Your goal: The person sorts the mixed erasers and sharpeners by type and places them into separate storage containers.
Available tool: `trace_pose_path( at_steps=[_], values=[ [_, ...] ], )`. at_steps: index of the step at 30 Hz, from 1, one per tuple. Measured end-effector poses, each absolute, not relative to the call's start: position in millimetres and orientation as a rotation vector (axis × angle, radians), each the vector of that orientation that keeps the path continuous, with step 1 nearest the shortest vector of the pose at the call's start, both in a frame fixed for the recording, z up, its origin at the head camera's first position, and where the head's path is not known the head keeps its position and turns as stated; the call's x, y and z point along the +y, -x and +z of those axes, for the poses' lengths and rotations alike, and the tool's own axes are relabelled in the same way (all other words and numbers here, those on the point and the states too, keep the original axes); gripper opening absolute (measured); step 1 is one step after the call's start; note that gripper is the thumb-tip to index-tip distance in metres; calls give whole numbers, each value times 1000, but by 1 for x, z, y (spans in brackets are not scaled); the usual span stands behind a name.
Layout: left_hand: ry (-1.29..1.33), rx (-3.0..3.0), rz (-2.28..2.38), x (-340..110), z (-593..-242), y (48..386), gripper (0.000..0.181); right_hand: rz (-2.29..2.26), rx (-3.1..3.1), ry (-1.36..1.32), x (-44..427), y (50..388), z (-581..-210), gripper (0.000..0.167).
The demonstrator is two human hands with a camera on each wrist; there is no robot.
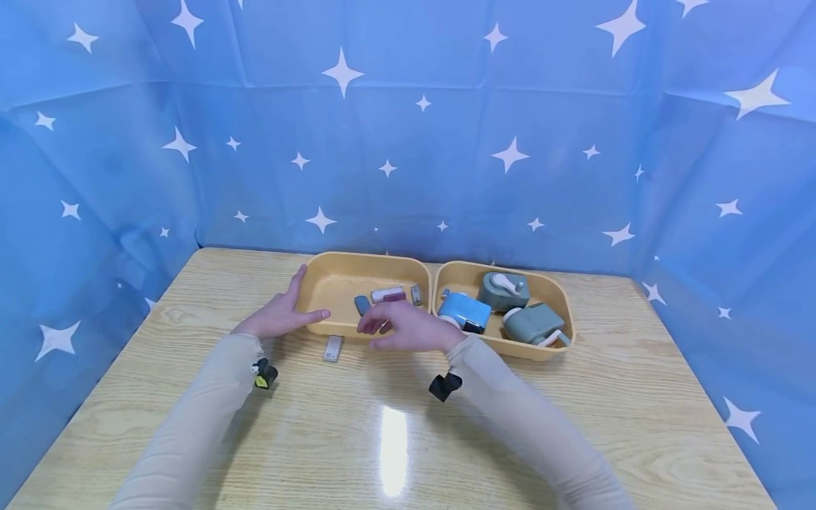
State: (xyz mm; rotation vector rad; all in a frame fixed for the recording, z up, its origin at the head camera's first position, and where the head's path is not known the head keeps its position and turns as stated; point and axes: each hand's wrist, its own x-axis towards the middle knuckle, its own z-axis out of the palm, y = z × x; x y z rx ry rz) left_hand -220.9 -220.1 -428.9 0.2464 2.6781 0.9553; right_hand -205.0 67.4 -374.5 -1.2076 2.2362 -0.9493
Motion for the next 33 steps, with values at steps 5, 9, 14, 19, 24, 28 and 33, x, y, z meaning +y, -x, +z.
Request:
trace_pose_path(
  at_steps=[5,9,14,19,24,28,33],
  values=[
    [-246,2680,955,-220,-429,221,115,-957,2211,1223,64,199,-380,26],
    [-256,2684,953,-218,-429,222,115,-939,2223,1212,61,197,-386,28],
    [-230,2669,953,-219,-429,221,116,-910,2258,1202,57,195,-391,30],
    [-213,2666,956,-220,-429,221,117,-926,2258,1208,55,194,-396,29],
    [-204,2662,960,-221,-430,221,117,-928,2248,1217,50,190,-401,32],
    [-209,2659,962,-220,-430,221,117,-889,2282,1198,44,185,-404,41],
    [-220,2655,971,-220,-429,219,116,-795,2341,1220,37,181,-409,50]
  ],
)
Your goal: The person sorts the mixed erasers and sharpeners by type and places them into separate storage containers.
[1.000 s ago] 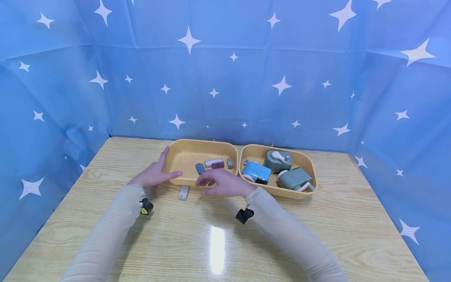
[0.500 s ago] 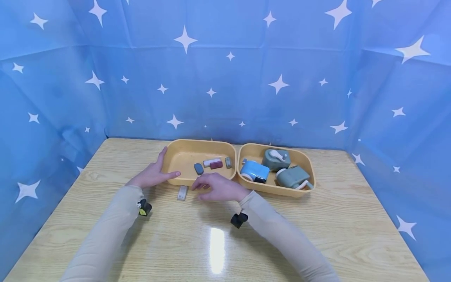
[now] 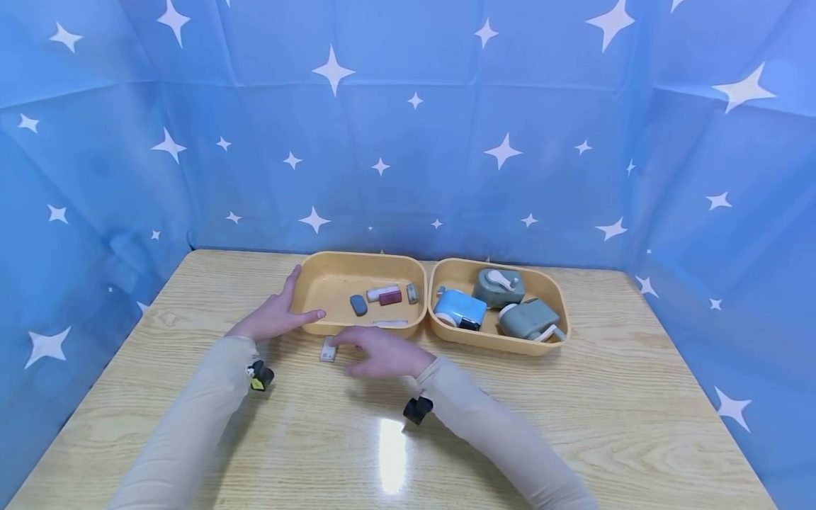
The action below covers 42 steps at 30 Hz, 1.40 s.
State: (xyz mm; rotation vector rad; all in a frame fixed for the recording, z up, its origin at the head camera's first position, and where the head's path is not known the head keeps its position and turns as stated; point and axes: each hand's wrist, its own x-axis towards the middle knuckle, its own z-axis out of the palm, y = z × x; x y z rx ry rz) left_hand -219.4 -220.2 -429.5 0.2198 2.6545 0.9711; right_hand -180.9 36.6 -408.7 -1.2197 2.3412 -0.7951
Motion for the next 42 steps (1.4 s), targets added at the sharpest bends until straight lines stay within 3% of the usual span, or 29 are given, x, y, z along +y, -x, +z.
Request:
trace_pose_path(
  at_steps=[28,42],
  values=[
    [-231,2670,972,-221,-431,219,115,-688,2413,1150,14,176,-434,65],
    [-231,2682,971,-220,-431,220,116,-641,2443,1131,12,176,-438,56]
  ],
)
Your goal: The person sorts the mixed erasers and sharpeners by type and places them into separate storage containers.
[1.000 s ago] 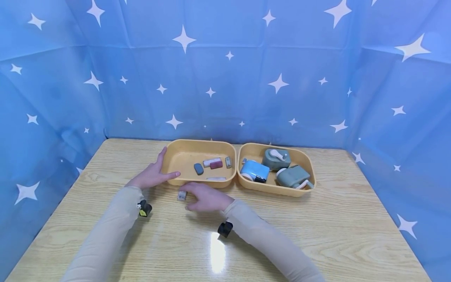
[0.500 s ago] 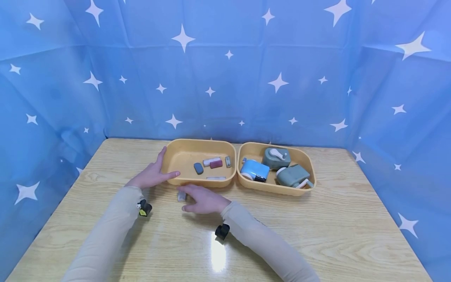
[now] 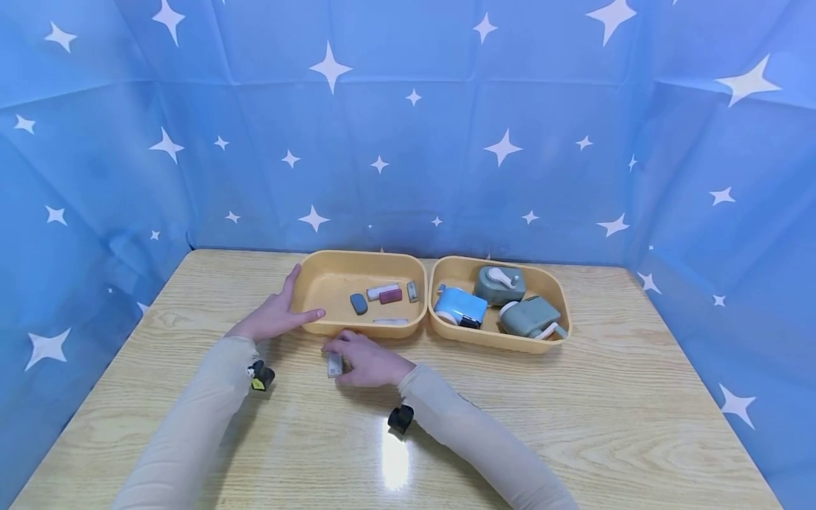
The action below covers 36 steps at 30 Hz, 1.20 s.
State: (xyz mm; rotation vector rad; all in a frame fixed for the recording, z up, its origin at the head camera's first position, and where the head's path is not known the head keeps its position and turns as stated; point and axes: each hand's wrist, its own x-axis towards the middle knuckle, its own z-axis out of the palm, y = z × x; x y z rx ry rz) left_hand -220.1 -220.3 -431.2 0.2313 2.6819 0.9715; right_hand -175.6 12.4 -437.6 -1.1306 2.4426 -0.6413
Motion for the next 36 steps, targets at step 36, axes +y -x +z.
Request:
trace_pose_path(
  at_steps=[36],
  values=[
    [-240,2668,981,-221,-433,221,115,-752,2462,1095,14,170,-447,36]
  ],
)
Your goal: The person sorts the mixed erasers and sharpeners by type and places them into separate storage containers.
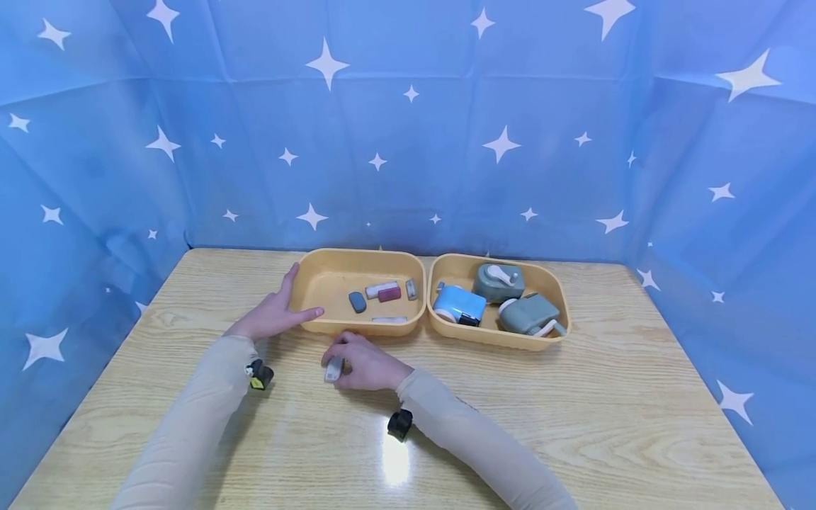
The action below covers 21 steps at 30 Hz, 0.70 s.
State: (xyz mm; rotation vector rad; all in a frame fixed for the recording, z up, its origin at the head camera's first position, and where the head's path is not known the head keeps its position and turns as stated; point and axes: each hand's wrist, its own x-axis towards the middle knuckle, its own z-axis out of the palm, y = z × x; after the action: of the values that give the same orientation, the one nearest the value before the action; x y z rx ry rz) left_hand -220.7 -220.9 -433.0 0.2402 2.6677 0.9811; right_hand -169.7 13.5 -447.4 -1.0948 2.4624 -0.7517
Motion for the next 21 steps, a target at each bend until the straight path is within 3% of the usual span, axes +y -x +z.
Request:
trace_pose_path(
  at_steps=[9,16,21],
  values=[
    [-255,2674,990,-220,-432,221,115,-826,2383,1134,18,169,-446,39],
    [-253,2677,992,-220,-431,221,115,-845,2362,1087,23,166,-444,62],
    [-249,2674,988,-219,-431,220,115,-849,2368,1089,27,162,-444,57]
  ],
)
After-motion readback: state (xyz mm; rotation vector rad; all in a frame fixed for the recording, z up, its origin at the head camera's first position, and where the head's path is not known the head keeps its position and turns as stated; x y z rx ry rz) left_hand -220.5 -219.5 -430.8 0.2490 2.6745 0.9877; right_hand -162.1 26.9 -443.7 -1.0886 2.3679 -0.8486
